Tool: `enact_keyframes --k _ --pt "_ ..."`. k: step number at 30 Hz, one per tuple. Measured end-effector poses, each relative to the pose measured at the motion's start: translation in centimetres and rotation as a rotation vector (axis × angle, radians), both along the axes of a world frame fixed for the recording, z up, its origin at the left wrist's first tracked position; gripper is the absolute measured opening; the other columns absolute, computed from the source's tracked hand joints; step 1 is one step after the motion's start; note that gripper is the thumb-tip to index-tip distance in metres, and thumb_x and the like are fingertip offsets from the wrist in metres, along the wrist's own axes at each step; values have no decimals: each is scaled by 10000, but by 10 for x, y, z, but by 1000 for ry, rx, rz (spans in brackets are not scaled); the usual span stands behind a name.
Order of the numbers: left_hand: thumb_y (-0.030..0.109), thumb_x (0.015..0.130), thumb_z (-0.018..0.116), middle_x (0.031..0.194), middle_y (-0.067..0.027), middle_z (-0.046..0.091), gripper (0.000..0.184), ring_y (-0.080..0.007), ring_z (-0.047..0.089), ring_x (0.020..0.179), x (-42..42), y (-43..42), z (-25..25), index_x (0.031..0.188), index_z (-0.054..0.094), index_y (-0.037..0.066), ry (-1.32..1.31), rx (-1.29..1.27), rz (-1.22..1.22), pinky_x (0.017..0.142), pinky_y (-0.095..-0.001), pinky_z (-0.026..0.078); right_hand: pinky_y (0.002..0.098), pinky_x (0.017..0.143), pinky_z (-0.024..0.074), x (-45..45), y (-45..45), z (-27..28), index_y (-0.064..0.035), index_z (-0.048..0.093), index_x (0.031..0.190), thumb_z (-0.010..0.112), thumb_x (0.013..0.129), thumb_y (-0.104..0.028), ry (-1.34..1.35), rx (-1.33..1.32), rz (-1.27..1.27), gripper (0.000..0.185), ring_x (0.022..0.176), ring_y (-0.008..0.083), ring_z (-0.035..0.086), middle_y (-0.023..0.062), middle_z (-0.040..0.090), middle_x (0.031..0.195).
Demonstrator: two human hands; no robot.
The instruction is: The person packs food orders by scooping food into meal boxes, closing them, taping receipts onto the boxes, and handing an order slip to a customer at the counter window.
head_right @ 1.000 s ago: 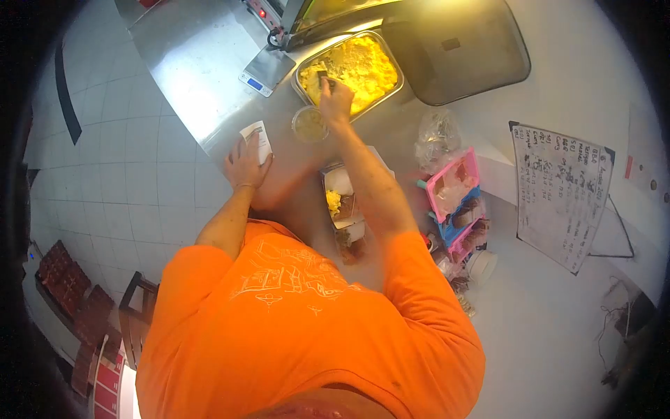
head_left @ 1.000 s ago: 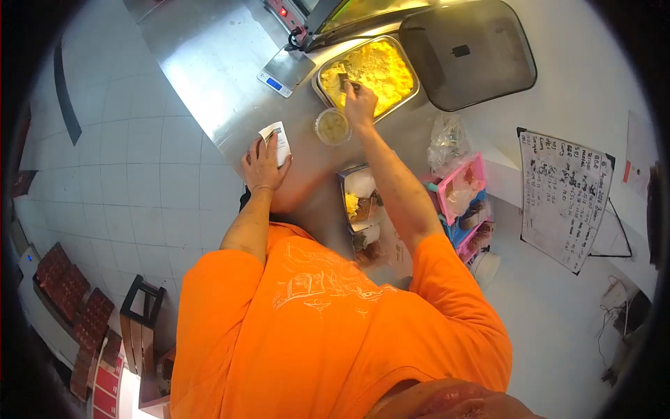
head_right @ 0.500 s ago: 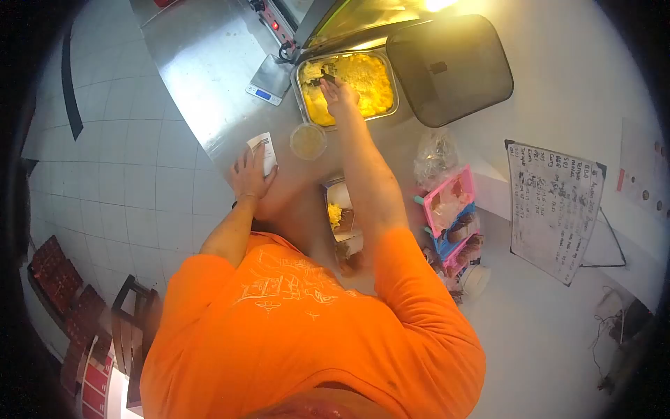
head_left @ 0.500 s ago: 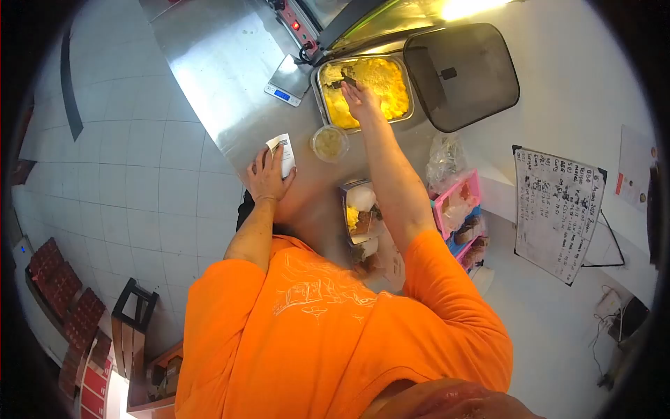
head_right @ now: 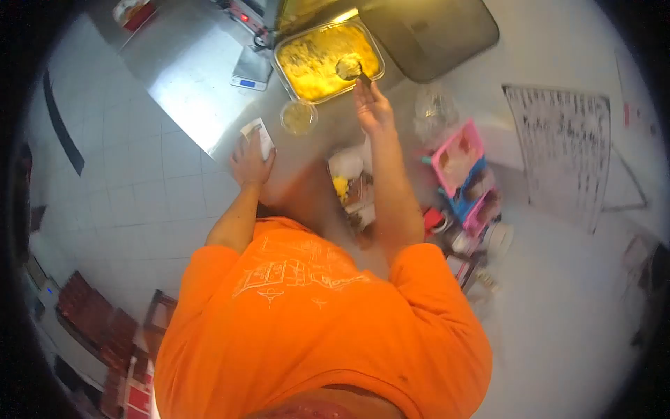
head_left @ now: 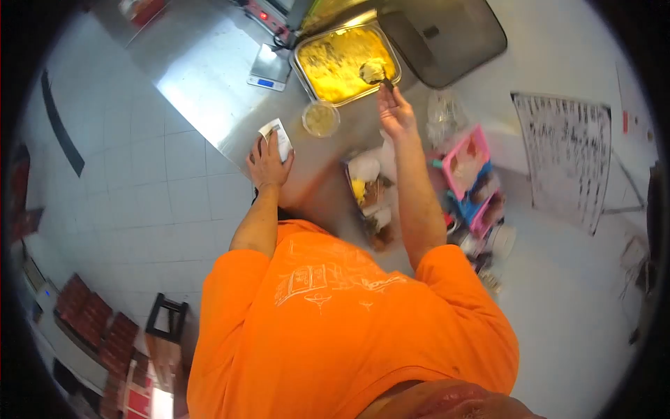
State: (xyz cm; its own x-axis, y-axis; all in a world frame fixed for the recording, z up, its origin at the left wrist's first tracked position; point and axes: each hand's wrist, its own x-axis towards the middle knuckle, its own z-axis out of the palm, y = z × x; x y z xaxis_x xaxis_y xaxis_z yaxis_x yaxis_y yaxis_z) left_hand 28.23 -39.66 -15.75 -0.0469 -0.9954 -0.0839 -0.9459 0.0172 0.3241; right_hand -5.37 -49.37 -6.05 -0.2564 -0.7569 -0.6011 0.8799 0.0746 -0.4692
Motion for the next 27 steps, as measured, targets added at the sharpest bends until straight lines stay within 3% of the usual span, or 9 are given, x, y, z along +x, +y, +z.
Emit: enact_keyframes --k 3,9,12,16,19,22,25,27 --pt "568 883 632 1452 -92 502 758 -279 357 1426 -2 3 -2 1524 427 220 -17 -26 -11 1106 -530 299 410 1016 559 -13 82 51 1 670 1109 618 1007 -107 -22 -83 -71 158 1081 288 693 176 728 1106" --pt "541 902 627 1452 -187 484 783 -358 353 1424 -6 7 -5 1543 391 160 30 -54 -72 1118 -579 281 388 1057 522 -5 294 101 -36 653 1189 630 1006 -130 35 -8 -245 207 1129 242 669 119 710 1169" --pt "580 893 619 1447 -154 484 771 -320 345 1423 -6 9 -12 1530 411 199 -14 -79 -73 1110 -536 289 391 1035 537 28 381 101 -44 654 1174 649 999 -157 114 163 -389 208 1128 248 667 115 704 1163" --pt "593 906 591 1449 -163 481 774 -333 339 1425 -7 11 -11 1537 398 188 -41 -94 -88 1113 -559 277 398 949 578 55 457 47 -32 658 1163 640 1003 -146 129 411 -584 197 1119 252 675 106 704 1145" --pt "594 911 580 1448 -160 485 771 -345 348 1419 -7 12 -18 1535 399 179 -48 -130 -94 1112 -574 273 410 903 585 83 470 1 -15 673 1179 607 996 -84 716 578 -464 206 1079 292 697 137 714 1144" --pt "581 912 587 1449 -162 486 760 -352 355 1417 -6 14 -16 1523 416 163 -24 -147 -107 1111 -580 277 410 896 568 102 479 -18 -11 677 1207 590 977 -45 1688 642 169 249 1043 338 708 179 712 1165" --pt "546 917 604 1446 -178 488 738 -350 352 1423 -1 13 -17 1512 428 148 61 -132 -109 1117 -578 271 396 903 555 114 480 -20 -23 689 1206 612 960 -49 1860 630 69 259 1055 353 704 200 708 1169" --pt "448 920 641 1436 -192 497 689 -369 390 1397 11 6 -26 1497 450 124 242 -95 -90 1115 -558 305 384 901 555 117 478 -13 -10 700 1179 618 974 -65 1903 638 -22 228 1041 331 713 191 722 1126"
